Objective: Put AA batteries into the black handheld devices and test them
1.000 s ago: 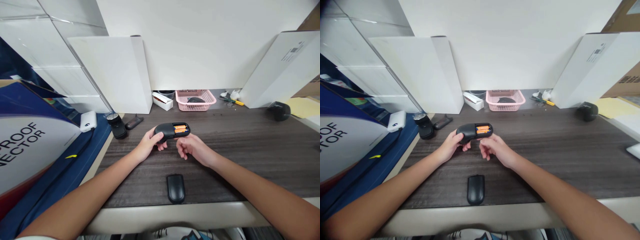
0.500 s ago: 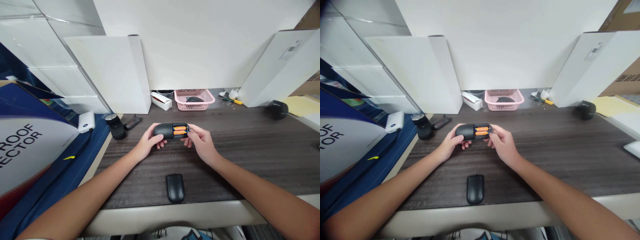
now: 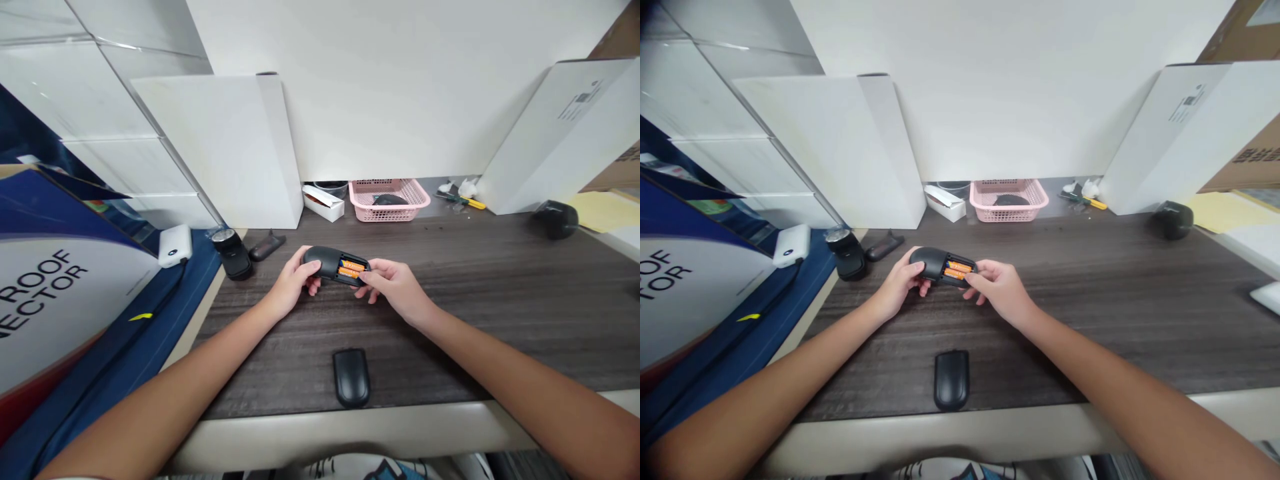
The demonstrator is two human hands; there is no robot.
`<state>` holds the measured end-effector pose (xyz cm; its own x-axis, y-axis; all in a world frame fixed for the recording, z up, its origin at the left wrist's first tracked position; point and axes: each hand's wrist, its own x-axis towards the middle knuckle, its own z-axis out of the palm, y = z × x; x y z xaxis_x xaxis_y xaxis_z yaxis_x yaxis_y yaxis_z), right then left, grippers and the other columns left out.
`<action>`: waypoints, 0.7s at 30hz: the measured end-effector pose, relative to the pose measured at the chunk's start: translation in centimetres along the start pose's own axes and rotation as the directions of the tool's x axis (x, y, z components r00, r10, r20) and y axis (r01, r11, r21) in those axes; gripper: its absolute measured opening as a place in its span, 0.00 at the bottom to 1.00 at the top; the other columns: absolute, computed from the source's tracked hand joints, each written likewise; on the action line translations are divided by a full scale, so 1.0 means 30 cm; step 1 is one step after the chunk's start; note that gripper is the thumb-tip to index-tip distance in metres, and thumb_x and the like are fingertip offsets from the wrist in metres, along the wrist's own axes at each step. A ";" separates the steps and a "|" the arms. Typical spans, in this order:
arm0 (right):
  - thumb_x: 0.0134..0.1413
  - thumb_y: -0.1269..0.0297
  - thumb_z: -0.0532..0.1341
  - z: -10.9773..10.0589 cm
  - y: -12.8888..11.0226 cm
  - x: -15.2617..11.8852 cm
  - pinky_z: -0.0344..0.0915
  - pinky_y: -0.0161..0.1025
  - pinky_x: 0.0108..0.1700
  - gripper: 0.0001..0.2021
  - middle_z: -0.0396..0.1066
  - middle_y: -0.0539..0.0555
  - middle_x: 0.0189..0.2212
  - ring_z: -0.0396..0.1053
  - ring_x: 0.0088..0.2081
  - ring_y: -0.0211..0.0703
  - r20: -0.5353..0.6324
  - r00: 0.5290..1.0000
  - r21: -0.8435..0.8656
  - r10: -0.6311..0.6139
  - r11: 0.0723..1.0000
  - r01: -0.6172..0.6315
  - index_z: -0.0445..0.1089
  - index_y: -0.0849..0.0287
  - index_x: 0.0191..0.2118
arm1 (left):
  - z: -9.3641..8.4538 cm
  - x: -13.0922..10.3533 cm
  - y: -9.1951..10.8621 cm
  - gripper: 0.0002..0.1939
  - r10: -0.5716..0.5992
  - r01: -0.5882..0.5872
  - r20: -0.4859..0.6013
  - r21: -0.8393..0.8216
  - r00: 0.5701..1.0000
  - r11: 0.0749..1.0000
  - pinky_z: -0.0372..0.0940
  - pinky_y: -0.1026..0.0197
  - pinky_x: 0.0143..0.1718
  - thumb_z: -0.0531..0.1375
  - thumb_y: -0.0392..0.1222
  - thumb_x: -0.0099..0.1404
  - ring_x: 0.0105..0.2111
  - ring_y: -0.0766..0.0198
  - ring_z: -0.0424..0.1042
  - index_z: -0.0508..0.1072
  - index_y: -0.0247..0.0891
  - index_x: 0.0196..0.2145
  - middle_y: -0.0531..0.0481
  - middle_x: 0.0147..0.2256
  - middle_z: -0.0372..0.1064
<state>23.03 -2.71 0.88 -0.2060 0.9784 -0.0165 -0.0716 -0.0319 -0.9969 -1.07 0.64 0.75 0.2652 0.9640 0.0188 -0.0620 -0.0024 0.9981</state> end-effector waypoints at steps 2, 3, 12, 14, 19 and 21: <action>0.54 0.52 0.69 0.002 0.000 0.002 0.67 0.31 0.24 0.19 0.83 0.61 0.34 0.80 0.28 0.43 0.033 0.999 0.007 0.041 0.999 -0.041 0.77 0.63 0.43 | -0.002 0.004 0.004 0.26 -0.012 0.012 -0.012 0.006 1.000 1.000 0.62 0.67 0.17 0.66 0.60 0.63 0.19 0.66 0.65 0.66 0.38 0.46 0.56 0.22 0.66; 0.54 0.53 0.69 0.002 0.001 0.002 0.67 0.31 0.24 0.19 0.83 0.61 0.34 0.80 0.28 0.43 0.042 0.997 0.009 0.059 0.998 -0.060 0.77 0.64 0.44 | -0.003 0.005 0.006 0.25 -0.014 0.014 -0.018 0.015 1.000 1.000 0.61 0.68 0.16 0.66 0.61 0.63 0.18 0.67 0.65 0.66 0.38 0.44 0.56 0.22 0.65; 0.51 0.53 0.71 0.008 0.002 -0.002 0.70 0.31 0.25 0.18 0.83 0.61 0.34 0.79 0.28 0.42 0.049 0.994 0.090 0.093 0.991 -0.097 0.76 0.63 0.42 | -0.023 0.015 -0.006 0.24 -0.016 0.016 0.002 0.047 1.000 0.999 0.61 0.68 0.16 0.65 0.61 0.65 0.17 0.68 0.63 0.65 0.39 0.43 0.56 0.22 0.67; 0.53 0.50 0.71 0.010 -0.003 -0.005 0.72 0.31 0.27 0.20 0.83 0.61 0.35 0.79 0.29 0.41 0.051 0.995 0.119 0.084 0.989 -0.089 0.77 0.62 0.41 | -0.024 0.018 -0.011 0.24 -0.015 0.015 -0.007 0.040 1.000 0.999 0.61 0.67 0.15 0.63 0.63 0.66 0.17 0.67 0.63 0.65 0.39 0.41 0.56 0.21 0.66; 0.57 0.46 0.71 0.011 -0.005 -0.003 0.73 0.32 0.27 0.22 0.83 0.62 0.34 0.78 0.28 0.41 0.027 0.993 0.121 0.112 0.986 -0.115 0.77 0.63 0.40 | -0.003 0.002 -0.001 0.27 -0.021 0.027 -0.080 0.069 0.997 0.997 0.60 0.69 0.16 0.65 0.66 0.64 0.16 0.67 0.64 0.66 0.39 0.41 0.56 0.20 0.66; 0.60 0.49 0.69 0.010 -0.007 0.000 0.74 0.35 0.26 0.20 0.83 0.64 0.36 0.79 0.28 0.44 0.018 0.988 0.177 0.156 0.972 -0.157 0.76 0.63 0.44 | 0.002 -0.006 0.004 0.27 -0.001 0.012 -0.097 0.110 0.995 0.994 0.60 0.70 0.16 0.66 0.66 0.64 0.17 0.67 0.65 0.67 0.39 0.42 0.56 0.21 0.67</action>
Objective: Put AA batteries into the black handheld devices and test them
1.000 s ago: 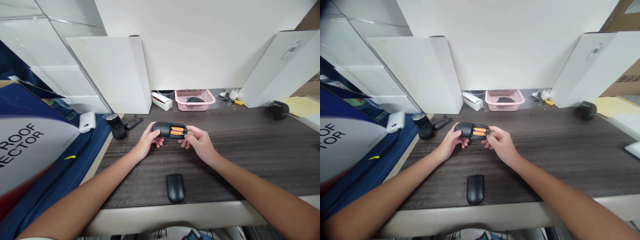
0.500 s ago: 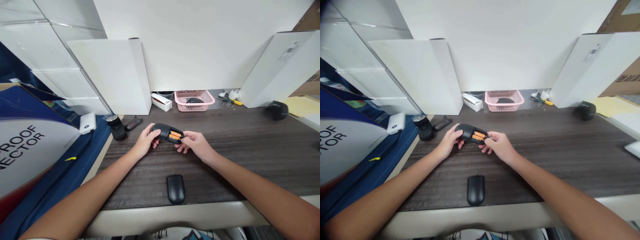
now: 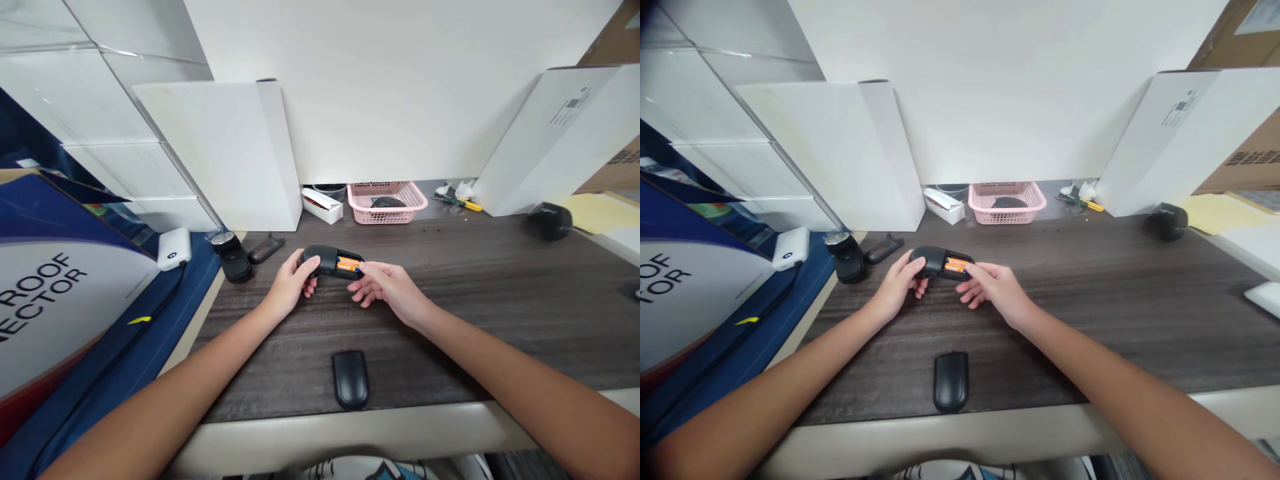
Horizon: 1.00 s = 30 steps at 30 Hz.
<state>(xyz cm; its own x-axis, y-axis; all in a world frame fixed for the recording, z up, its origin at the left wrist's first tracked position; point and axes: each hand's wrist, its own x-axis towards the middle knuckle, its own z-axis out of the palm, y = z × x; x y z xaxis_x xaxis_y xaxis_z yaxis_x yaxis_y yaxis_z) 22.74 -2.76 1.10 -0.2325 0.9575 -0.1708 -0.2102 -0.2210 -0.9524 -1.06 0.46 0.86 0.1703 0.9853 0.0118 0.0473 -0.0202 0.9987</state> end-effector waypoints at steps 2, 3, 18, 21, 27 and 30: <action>0.61 0.54 0.66 -0.001 -0.003 0.004 0.75 0.36 0.26 0.16 0.83 0.64 0.35 0.79 0.28 0.46 -0.027 0.999 0.054 0.031 0.998 -0.030 0.75 0.63 0.46 | -0.001 -0.004 0.003 0.28 0.030 -0.030 0.001 0.045 1.000 0.999 0.59 0.71 0.16 0.67 0.65 0.63 0.18 0.67 0.67 0.68 0.39 0.45 0.56 0.22 0.68; 0.59 0.58 0.66 -0.002 -0.004 0.007 0.75 0.36 0.26 0.14 0.82 0.63 0.34 0.79 0.28 0.46 -0.038 0.999 0.060 0.034 0.998 -0.032 0.75 0.63 0.46 | -0.003 -0.004 0.004 0.28 0.039 -0.039 0.003 0.056 0.999 0.998 0.59 0.71 0.16 0.67 0.65 0.64 0.19 0.67 0.67 0.68 0.40 0.46 0.56 0.22 0.68; 0.50 0.55 0.71 -0.002 0.003 0.006 0.75 0.35 0.28 0.15 0.82 0.59 0.31 0.79 0.28 0.44 0.012 1.000 0.001 -0.017 1.000 0.017 0.70 0.60 0.36 | -0.008 -0.001 0.012 0.29 -0.002 0.001 0.008 0.037 1.000 0.999 0.60 0.69 0.17 0.64 0.67 0.63 0.17 0.66 0.66 0.68 0.37 0.44 0.56 0.19 0.67; 0.50 0.53 0.73 -0.004 0.004 0.007 0.76 0.36 0.28 0.17 0.81 0.58 0.31 0.79 0.29 0.43 0.013 1.000 0.009 -0.027 1.000 0.027 0.71 0.60 0.37 | -0.009 0.003 0.010 0.30 -0.011 0.011 -0.004 0.022 1.000 1.000 0.59 0.69 0.16 0.65 0.68 0.62 0.17 0.66 0.66 0.68 0.37 0.43 0.56 0.20 0.67; 0.53 0.48 0.74 0.000 0.001 0.001 0.76 0.34 0.28 0.21 0.80 0.58 0.33 0.78 0.29 0.41 0.021 0.999 -0.021 -0.026 0.999 0.026 0.74 0.62 0.39 | -0.007 0.008 0.012 0.29 -0.033 0.032 -0.022 -0.017 0.999 0.999 0.60 0.69 0.15 0.65 0.69 0.62 0.17 0.66 0.66 0.66 0.39 0.39 0.55 0.20 0.67; 0.57 0.49 0.73 0.002 0.003 -0.003 0.77 0.37 0.29 0.25 0.80 0.56 0.33 0.79 0.29 0.43 -0.006 1.000 0.010 -0.024 1.000 0.024 0.71 0.59 0.52 | -0.005 0.007 0.010 0.29 -0.025 0.024 -0.040 -0.024 0.999 0.999 0.60 0.69 0.15 0.65 0.69 0.62 0.18 0.66 0.66 0.65 0.40 0.40 0.56 0.21 0.67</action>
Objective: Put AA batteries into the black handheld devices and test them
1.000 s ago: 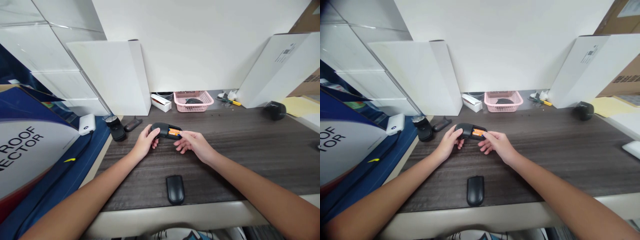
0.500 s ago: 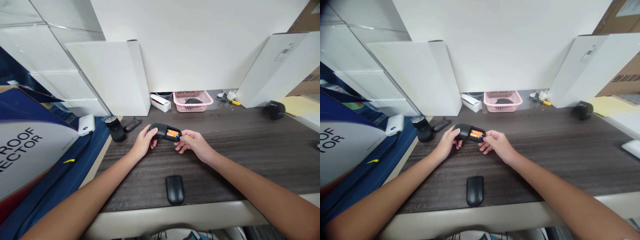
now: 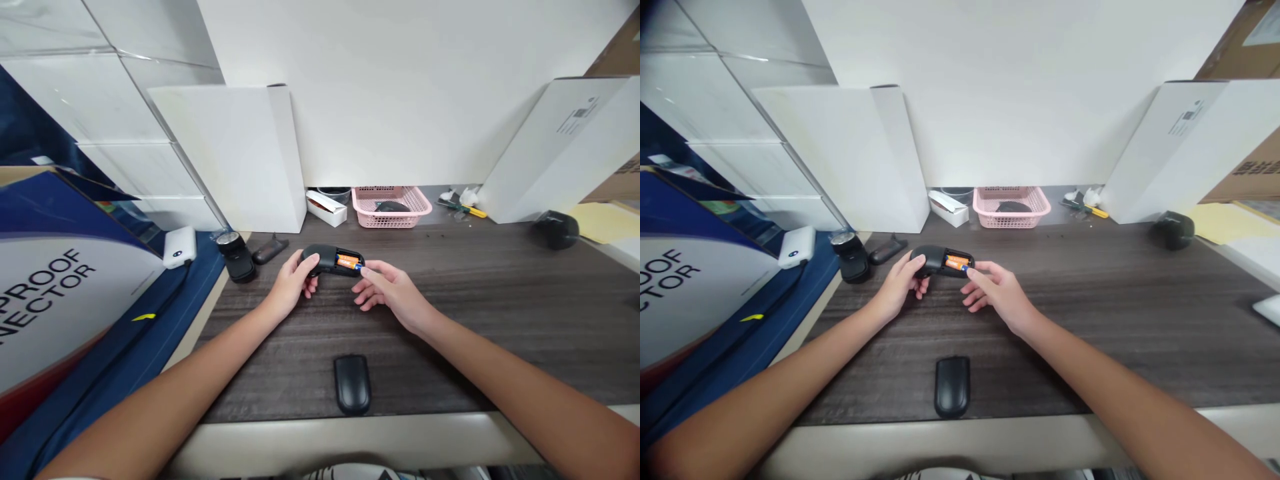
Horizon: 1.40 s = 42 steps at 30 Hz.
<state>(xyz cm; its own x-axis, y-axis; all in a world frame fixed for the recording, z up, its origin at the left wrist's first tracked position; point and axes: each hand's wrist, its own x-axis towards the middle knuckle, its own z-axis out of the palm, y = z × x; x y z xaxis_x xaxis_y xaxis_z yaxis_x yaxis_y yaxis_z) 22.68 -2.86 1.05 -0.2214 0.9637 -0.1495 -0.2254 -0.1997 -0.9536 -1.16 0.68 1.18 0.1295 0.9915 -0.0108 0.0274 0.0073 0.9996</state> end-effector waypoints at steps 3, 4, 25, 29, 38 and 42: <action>0.59 0.51 0.72 -0.001 -0.001 -0.001 0.78 0.40 0.31 0.28 0.81 0.56 0.37 0.80 0.31 0.46 -0.022 1.000 0.021 -0.004 1.000 0.004 0.66 0.55 0.60 | -0.003 -0.006 -0.007 0.29 0.036 -0.035 -0.015 0.068 0.999 0.997 0.59 0.69 0.16 0.65 0.68 0.64 0.19 0.65 0.67 0.67 0.40 0.44 0.56 0.22 0.66; 0.58 0.53 0.72 -0.002 -0.001 0.000 0.79 0.41 0.31 0.28 0.81 0.57 0.38 0.81 0.32 0.47 -0.030 1.000 0.023 -0.004 1.000 0.005 0.67 0.55 0.59 | -0.005 -0.010 -0.008 0.29 0.064 -0.061 -0.019 0.106 0.998 0.992 0.60 0.69 0.17 0.65 0.67 0.64 0.21 0.65 0.68 0.68 0.40 0.47 0.56 0.23 0.67; 0.60 0.51 0.67 -0.061 0.007 0.028 0.66 0.39 0.34 0.20 0.73 0.47 0.33 0.67 0.27 0.38 -0.067 0.890 -0.764 -0.450 0.597 0.244 0.69 0.54 0.54 | 0.006 -0.079 0.049 0.42 0.319 -0.341 0.163 0.674 0.934 0.655 0.68 0.60 0.35 0.71 0.63 0.59 0.28 0.64 0.72 0.61 0.46 0.64 0.49 0.48 0.73; 0.57 0.56 0.68 -0.056 0.004 0.023 0.70 0.41 0.40 0.23 0.76 0.50 0.39 0.73 0.30 0.40 -0.018 0.867 -0.790 -0.497 0.539 0.293 0.72 0.53 0.57 | 0.006 -0.087 0.057 0.42 0.374 -0.424 0.234 0.695 0.897 0.581 0.70 0.59 0.39 0.71 0.63 0.59 0.36 0.59 0.76 0.62 0.45 0.64 0.45 0.56 0.72; 0.58 0.57 0.67 -0.062 0.008 0.024 0.72 0.44 0.46 0.19 0.81 0.51 0.40 0.77 0.35 0.44 0.009 0.861 -0.794 -0.508 0.520 0.315 0.75 0.53 0.55 | 0.001 -0.084 0.054 0.41 0.465 -0.519 0.297 0.709 0.834 0.478 0.71 0.55 0.53 0.72 0.59 0.59 0.54 0.50 0.76 0.63 0.43 0.64 0.44 0.59 0.71; 0.57 0.58 0.66 -0.056 0.005 0.020 0.72 0.43 0.45 0.19 0.81 0.51 0.37 0.77 0.35 0.45 0.002 0.872 -0.810 -0.489 0.510 0.289 0.76 0.55 0.53 | -0.002 -0.082 0.050 0.41 0.449 -0.515 0.310 0.723 0.838 0.461 0.71 0.55 0.52 0.72 0.60 0.59 0.51 0.51 0.78 0.64 0.44 0.64 0.44 0.58 0.72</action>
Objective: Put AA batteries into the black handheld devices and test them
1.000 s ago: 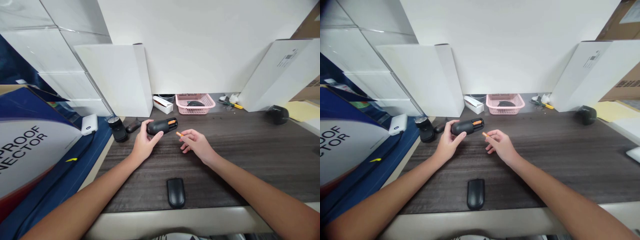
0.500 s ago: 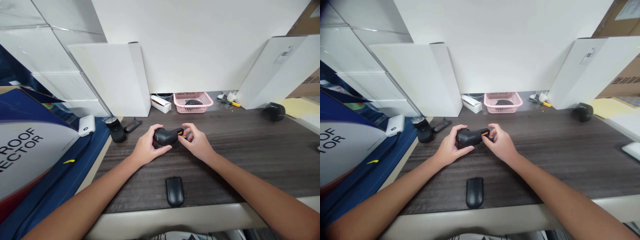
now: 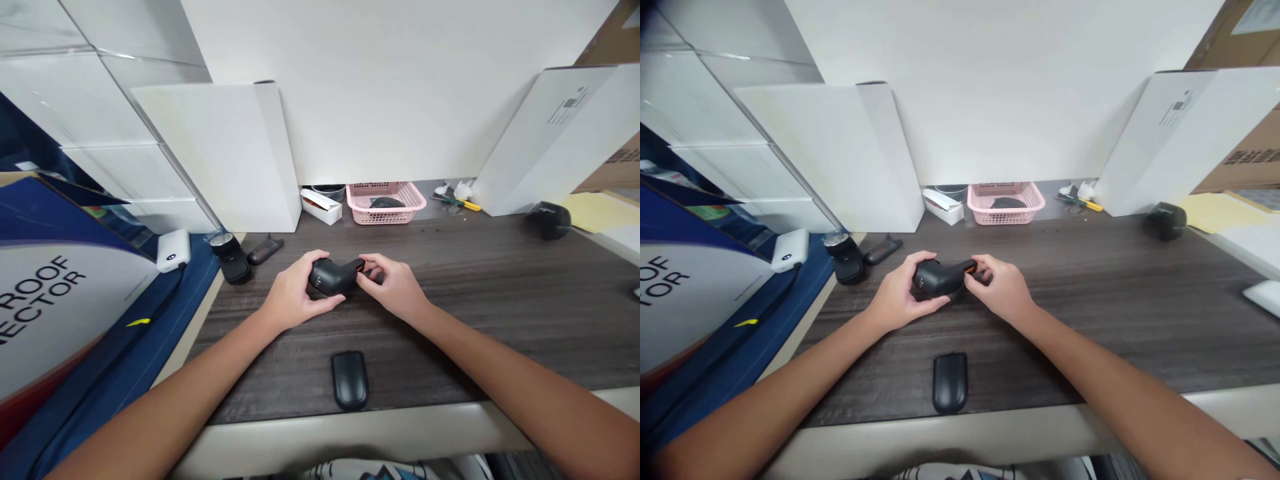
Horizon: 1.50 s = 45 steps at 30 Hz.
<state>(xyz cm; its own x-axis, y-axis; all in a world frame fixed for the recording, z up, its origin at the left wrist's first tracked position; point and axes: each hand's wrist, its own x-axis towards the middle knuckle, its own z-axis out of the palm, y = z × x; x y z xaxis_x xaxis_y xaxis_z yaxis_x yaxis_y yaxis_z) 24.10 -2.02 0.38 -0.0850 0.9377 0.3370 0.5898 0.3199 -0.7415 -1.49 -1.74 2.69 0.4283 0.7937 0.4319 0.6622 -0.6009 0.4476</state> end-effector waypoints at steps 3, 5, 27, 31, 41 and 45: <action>0.56 0.58 0.66 0.003 0.000 -0.004 0.71 0.44 0.44 0.21 0.81 0.51 0.37 0.77 0.34 0.45 0.008 1.000 -0.015 -0.010 1.000 0.010 0.76 0.56 0.55 | 0.000 0.000 -0.001 0.42 0.010 -0.010 0.002 0.018 1.000 1.000 0.70 0.54 0.54 0.72 0.61 0.59 0.52 0.51 0.77 0.63 0.43 0.64 0.44 0.58 0.72; 0.55 0.58 0.66 0.007 0.008 -0.006 0.71 0.44 0.45 0.25 0.81 0.52 0.38 0.77 0.35 0.46 0.018 1.000 -0.032 -0.021 0.999 0.021 0.75 0.57 0.58 | 0.000 0.002 0.002 0.41 -0.003 0.003 -0.003 0.022 1.000 1.000 0.70 0.54 0.54 0.71 0.62 0.60 0.51 0.51 0.77 0.63 0.43 0.63 0.44 0.58 0.71; 0.52 0.51 0.74 -0.015 -0.134 -0.136 0.68 0.42 0.45 0.27 0.74 0.53 0.46 0.74 0.46 0.49 0.582 0.695 -0.011 -0.422 0.851 0.526 0.73 0.53 0.56 | 0.041 0.029 -0.069 0.31 -0.469 0.399 -0.091 -0.400 0.878 0.825 0.67 0.61 0.41 0.68 0.63 0.64 0.36 0.62 0.72 0.66 0.44 0.56 0.50 0.46 0.72; 0.54 0.63 0.72 -0.032 -0.106 -0.088 0.70 0.47 0.53 0.28 0.73 0.56 0.52 0.71 0.52 0.52 0.516 0.742 -0.045 -0.428 0.852 0.522 0.71 0.53 0.60 | 0.039 0.028 -0.067 0.29 -0.455 0.405 -0.058 -0.368 0.889 0.837 0.68 0.61 0.39 0.67 0.64 0.64 0.34 0.61 0.74 0.69 0.42 0.53 0.51 0.41 0.74; 0.60 0.64 0.69 -0.010 -0.073 -0.076 0.72 0.50 0.60 0.27 0.72 0.54 0.61 0.72 0.59 0.51 0.279 0.874 -0.013 -0.397 0.909 0.417 0.68 0.49 0.64 | 0.045 0.026 -0.080 0.26 -0.446 0.385 -0.015 -0.479 0.895 0.789 0.70 0.61 0.36 0.66 0.63 0.66 0.31 0.62 0.75 0.70 0.40 0.48 0.52 0.35 0.74; 0.60 0.64 0.66 -0.020 -0.078 -0.065 0.77 0.44 0.46 0.28 0.71 0.54 0.62 0.74 0.56 0.51 0.082 0.937 0.057 -0.339 0.941 0.335 0.67 0.48 0.65 | 0.041 0.028 -0.075 0.23 -0.444 0.383 0.032 -0.565 0.896 0.731 0.70 0.62 0.33 0.65 0.63 0.68 0.28 0.63 0.74 0.70 0.39 0.42 0.53 0.30 0.73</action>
<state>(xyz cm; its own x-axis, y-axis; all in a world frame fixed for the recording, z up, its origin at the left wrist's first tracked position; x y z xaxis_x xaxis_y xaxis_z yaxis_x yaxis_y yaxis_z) 23.37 -4.67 1.82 -0.3450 0.7816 0.5198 0.4806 0.6227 -0.6175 -1.87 0.42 1.08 0.1095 0.9805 0.1630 0.3008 -0.1890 0.9348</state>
